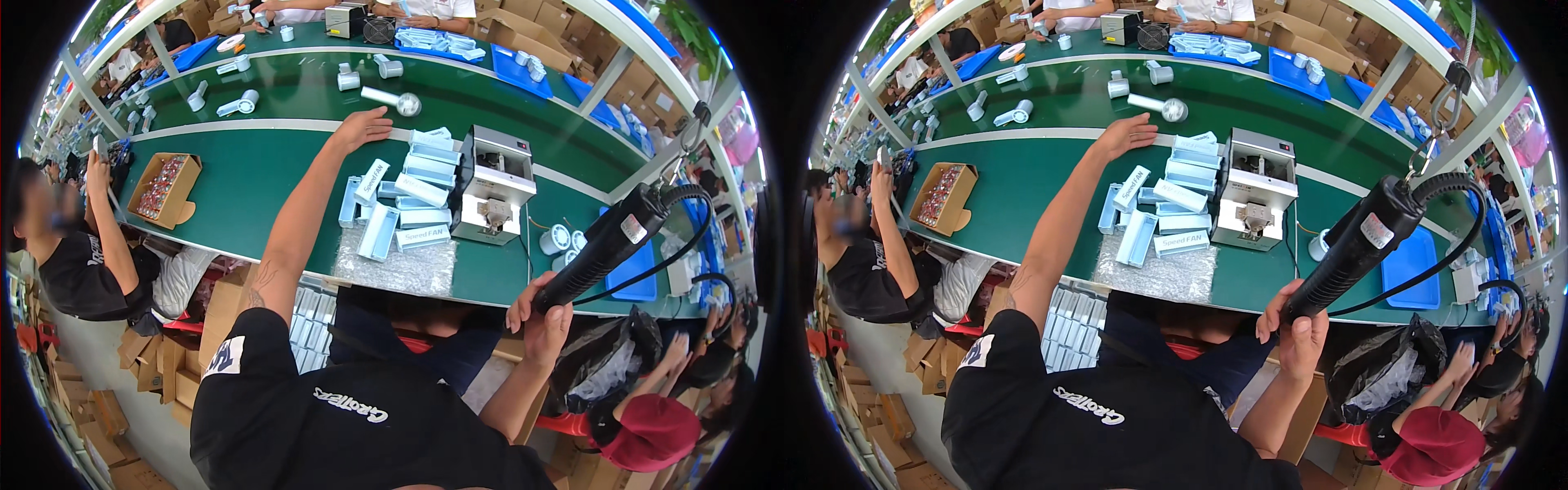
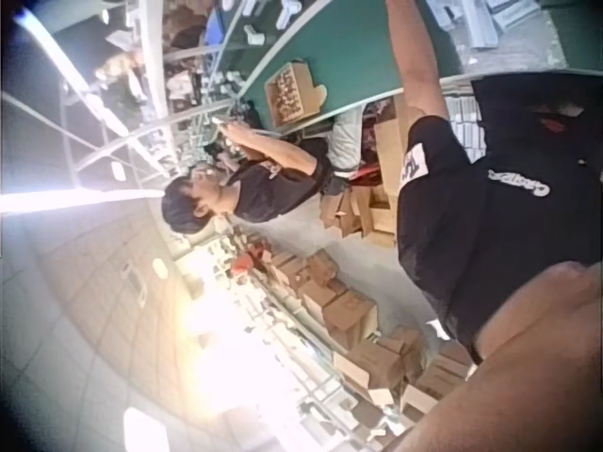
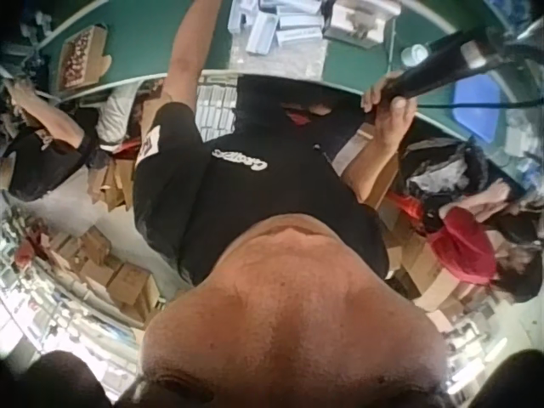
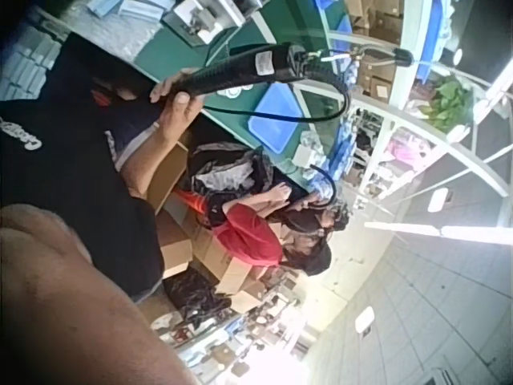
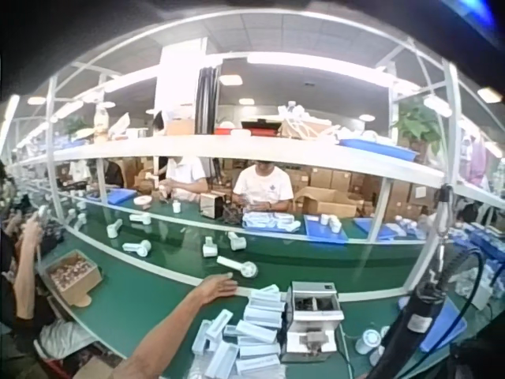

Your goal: Assembling components of small handheld fans on a production line using an electric screwdriver.

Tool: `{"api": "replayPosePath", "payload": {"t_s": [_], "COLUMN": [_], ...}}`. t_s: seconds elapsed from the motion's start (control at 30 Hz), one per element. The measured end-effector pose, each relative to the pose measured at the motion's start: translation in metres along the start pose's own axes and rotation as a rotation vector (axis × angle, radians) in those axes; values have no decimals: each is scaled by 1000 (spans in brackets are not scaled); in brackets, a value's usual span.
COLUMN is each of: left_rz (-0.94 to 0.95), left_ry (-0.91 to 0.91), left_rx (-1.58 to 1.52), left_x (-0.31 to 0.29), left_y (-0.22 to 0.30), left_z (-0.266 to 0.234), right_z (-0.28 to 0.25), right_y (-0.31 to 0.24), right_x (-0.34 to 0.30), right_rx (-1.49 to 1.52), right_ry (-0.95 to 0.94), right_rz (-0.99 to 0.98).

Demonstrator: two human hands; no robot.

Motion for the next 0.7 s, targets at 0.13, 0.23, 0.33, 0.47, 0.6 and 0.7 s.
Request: {"api": "replayPosePath", "payload": {"t_s": [0.13, 0.23, 0.33, 0.47, 0.6, 0.7], "left_rz": [76, 133, 306, 496, 661, 714], "left_ry": [71, 93, 80, 158, 236, 241], "left_rx": [313, 430, 592, 829, 1161, 1153], "left_x": [-40, -92, -140, -186, -230, -226], "left_y": [-3, 7, 14, 15, 16, -2], "left_z": [-13, -13, -11, 21, 66, 68], "right_z": [-8, -13, -15, -16, -11, -11], "right_y": [1, 3, 8, 18, 26, 34], "right_x": [-4, 8, 23, 37, 34, 24], "right_rx": [-9, -11, -35, -232, -325, -316], "right_ry": [32, 37, 22, 158, 126, 113], "right_rz": [-5, -24, -71, -92, -97, -56]}}
Point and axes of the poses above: each hand's wrist, its own x-axis towards the middle knuckle, its own z-axis out of the palm, y = z × x, the point moved 4 cm from there along x, towards the middle knuckle, and after that the axes turned 2 degrees about y, right-handed, at the moved point
